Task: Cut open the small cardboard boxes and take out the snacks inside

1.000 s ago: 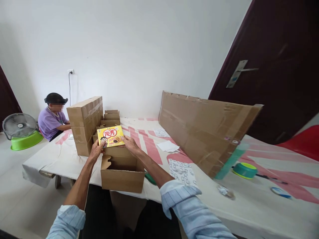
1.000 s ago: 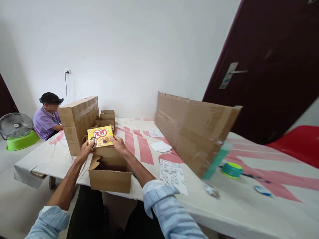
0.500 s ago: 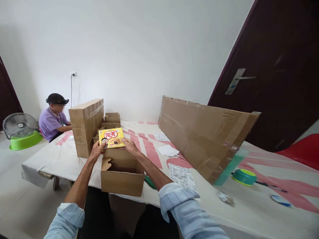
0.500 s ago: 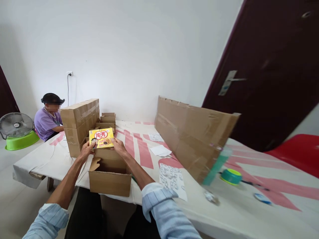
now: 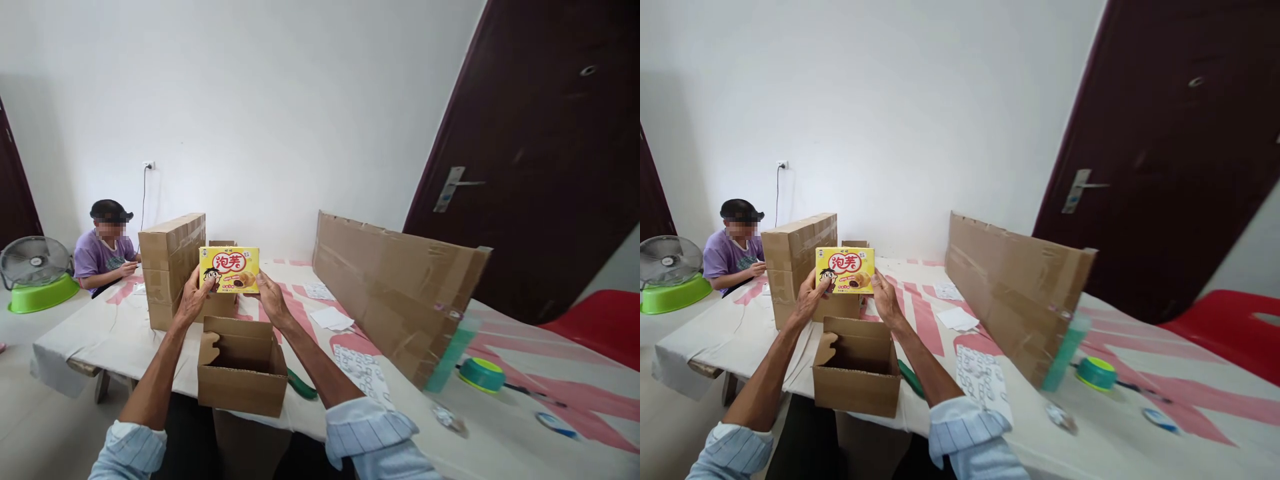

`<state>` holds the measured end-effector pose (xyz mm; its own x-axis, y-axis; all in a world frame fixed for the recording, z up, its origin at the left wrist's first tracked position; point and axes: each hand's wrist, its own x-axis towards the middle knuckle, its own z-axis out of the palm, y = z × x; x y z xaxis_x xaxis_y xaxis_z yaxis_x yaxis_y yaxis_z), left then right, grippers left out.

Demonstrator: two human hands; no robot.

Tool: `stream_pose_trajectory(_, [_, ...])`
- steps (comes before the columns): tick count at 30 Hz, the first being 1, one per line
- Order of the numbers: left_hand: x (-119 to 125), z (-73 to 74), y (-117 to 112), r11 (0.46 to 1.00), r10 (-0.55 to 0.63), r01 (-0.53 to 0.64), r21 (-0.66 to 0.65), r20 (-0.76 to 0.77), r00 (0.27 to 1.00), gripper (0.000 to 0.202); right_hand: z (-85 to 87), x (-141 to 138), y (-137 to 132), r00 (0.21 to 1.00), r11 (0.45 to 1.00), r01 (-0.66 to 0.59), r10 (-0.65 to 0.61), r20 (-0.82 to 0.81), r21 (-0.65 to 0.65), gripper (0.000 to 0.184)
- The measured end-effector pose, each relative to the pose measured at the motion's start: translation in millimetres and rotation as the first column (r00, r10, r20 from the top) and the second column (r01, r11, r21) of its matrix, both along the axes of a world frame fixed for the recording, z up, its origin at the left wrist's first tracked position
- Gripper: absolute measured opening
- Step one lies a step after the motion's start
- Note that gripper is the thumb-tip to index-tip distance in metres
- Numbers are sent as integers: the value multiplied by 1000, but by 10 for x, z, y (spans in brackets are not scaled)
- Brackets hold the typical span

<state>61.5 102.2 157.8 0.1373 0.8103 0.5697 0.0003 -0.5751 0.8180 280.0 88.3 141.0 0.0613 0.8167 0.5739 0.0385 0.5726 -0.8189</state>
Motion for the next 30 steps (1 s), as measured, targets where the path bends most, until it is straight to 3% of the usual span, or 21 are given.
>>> stream_pose_trajectory(6, [3,82,-73,1000,-8,9,29,-17,1000,68,40,3,-46,994,998,-65,66,-85,10,77])
stream_pose_trajectory(12, [-18,-9,-13,1000,-4,4,9,-45,999,70,-53,-2,8,993,998,-50,53,-103,37,76])
stream_pose_trajectory(18, [-44,-203,176,996,-1,-7,-93,-85,996,61,-212,181,128,996,985,-40,52,69,-170,69])
stream_pose_trajectory(23, [-67,-300,274,988,-101,92,-124,-72,992,62,-291,357,166,993,971,-71,89,72,-228,75])
stream_pose_trajectory(30, [-126,-208,594,971,-212,212,-110,12,977,68,-260,394,167,987,982,-103,120,103,-159,81])
